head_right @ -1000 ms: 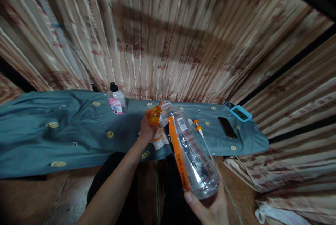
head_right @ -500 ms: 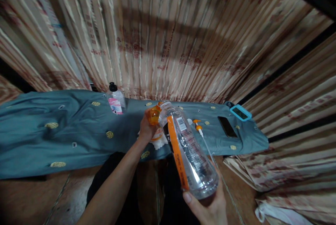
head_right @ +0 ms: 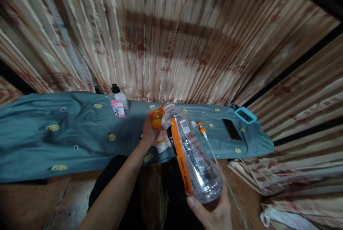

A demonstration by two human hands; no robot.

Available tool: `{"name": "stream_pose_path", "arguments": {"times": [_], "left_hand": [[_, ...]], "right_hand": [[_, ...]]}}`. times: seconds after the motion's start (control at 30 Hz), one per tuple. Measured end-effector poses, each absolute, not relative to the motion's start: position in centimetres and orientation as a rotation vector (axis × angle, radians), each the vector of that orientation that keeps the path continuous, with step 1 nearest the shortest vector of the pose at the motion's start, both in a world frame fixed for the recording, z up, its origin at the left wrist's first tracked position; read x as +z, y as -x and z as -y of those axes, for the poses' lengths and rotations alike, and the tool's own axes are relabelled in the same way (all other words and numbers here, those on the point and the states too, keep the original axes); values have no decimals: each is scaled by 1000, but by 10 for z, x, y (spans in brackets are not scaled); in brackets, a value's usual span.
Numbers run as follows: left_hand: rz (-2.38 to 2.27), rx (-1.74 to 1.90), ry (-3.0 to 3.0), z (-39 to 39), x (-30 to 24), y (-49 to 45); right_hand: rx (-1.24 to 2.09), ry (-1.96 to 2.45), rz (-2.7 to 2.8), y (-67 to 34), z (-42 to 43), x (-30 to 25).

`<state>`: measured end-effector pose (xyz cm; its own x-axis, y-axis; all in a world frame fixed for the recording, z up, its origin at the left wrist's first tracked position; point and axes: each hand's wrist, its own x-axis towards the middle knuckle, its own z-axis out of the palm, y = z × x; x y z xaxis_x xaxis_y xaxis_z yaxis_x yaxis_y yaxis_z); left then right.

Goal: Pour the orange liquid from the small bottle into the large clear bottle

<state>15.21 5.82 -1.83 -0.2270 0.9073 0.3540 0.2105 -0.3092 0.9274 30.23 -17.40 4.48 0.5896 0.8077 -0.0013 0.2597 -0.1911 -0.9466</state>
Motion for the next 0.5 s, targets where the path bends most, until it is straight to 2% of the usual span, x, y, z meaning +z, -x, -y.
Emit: {"name": "stream_pose_path", "arguments": {"times": [0.5], "left_hand": [[-1335,1587,-1451,-55,-15,-153]], "right_hand": [[680,1716,931,-321,177,28]]}}
